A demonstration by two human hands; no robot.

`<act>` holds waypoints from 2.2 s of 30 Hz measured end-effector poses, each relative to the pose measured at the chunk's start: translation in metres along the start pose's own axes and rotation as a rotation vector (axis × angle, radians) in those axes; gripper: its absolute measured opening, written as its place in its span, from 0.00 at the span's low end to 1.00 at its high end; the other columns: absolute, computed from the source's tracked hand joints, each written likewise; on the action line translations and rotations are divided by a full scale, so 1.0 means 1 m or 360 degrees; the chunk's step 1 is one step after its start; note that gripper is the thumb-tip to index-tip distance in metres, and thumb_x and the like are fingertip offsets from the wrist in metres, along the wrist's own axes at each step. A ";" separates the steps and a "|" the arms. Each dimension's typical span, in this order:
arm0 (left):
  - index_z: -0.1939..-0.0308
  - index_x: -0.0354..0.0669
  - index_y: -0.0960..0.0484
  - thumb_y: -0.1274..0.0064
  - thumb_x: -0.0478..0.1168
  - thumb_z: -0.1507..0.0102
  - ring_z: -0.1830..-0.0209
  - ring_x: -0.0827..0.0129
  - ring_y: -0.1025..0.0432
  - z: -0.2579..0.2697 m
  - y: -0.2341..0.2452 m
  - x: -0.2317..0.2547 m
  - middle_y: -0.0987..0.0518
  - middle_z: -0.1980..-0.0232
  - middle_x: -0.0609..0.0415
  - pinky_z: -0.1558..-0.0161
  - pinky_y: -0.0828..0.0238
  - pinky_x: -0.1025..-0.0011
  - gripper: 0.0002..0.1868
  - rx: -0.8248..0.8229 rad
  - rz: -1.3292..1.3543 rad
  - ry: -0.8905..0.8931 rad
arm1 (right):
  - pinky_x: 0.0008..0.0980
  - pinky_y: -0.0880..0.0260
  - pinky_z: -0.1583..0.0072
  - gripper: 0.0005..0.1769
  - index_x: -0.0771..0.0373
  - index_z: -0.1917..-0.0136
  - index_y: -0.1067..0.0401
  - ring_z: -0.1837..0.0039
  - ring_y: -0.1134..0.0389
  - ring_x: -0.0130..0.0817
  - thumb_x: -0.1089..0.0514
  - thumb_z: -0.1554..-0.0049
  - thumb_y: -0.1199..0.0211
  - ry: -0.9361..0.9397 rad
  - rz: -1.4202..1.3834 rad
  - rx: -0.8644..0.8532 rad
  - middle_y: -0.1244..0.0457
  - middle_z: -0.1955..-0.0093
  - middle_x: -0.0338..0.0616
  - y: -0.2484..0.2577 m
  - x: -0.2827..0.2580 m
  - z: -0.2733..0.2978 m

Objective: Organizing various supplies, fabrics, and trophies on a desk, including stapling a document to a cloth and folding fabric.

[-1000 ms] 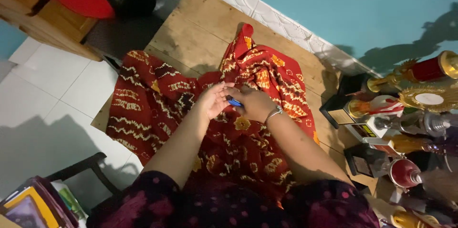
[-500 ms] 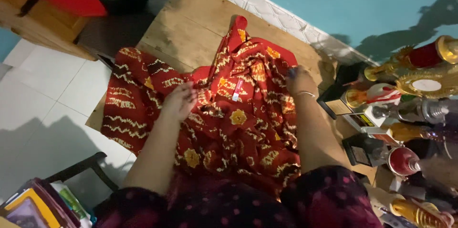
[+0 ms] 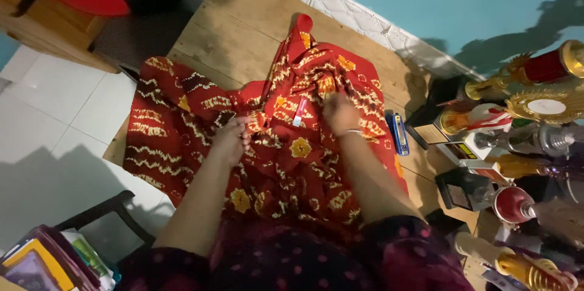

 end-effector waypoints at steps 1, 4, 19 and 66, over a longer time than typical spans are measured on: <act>0.43 0.42 0.22 0.62 0.36 0.27 0.77 0.75 0.40 -0.006 0.000 -0.006 0.31 0.73 0.61 0.73 0.40 0.74 0.14 0.0001 0.0002 -0.0003 | 0.52 0.28 0.46 0.16 0.61 0.46 0.27 0.48 0.29 0.59 0.48 0.40 0.38 0.0003 0.0000 0.0000 0.30 0.50 0.58 -0.020 -0.015 0.004; 0.41 0.46 0.22 0.59 0.38 0.29 0.79 0.77 0.40 -0.021 -0.002 -0.024 0.31 0.74 0.62 0.76 0.42 0.74 0.15 -0.0036 -0.0093 0.0045 | 0.50 0.27 0.45 0.19 0.60 0.37 0.32 0.47 0.28 0.59 0.48 0.36 0.40 0.0126 -0.0315 0.0029 0.31 0.48 0.61 -0.076 -0.049 0.008; 0.39 0.47 0.22 0.51 0.56 0.33 0.78 0.76 0.41 0.059 -0.079 0.011 0.34 0.74 0.62 0.75 0.41 0.76 0.24 -0.0040 -0.0808 -0.0228 | 0.21 0.33 0.59 0.10 0.62 0.46 0.24 0.57 0.30 0.21 0.61 0.42 0.32 -0.0421 -0.1925 -0.0867 0.30 0.53 0.36 -0.050 -0.101 0.082; 0.35 0.33 0.32 0.47 0.45 0.41 0.55 0.60 0.27 0.002 -0.053 -0.001 0.24 0.50 0.43 0.61 0.25 0.66 0.33 0.0454 -0.2065 -0.1320 | 0.29 0.53 0.70 0.17 0.48 0.66 0.40 0.73 0.52 0.23 0.58 0.43 0.34 -0.1042 -0.2072 0.0775 0.51 0.73 0.28 0.155 0.127 0.167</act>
Point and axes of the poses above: each hand's wrist, its own z-axis away from the middle knuckle, its own y-axis out of the back of the hand, x = y × z, the point moved 9 cm from there along -z, towards the middle knuckle
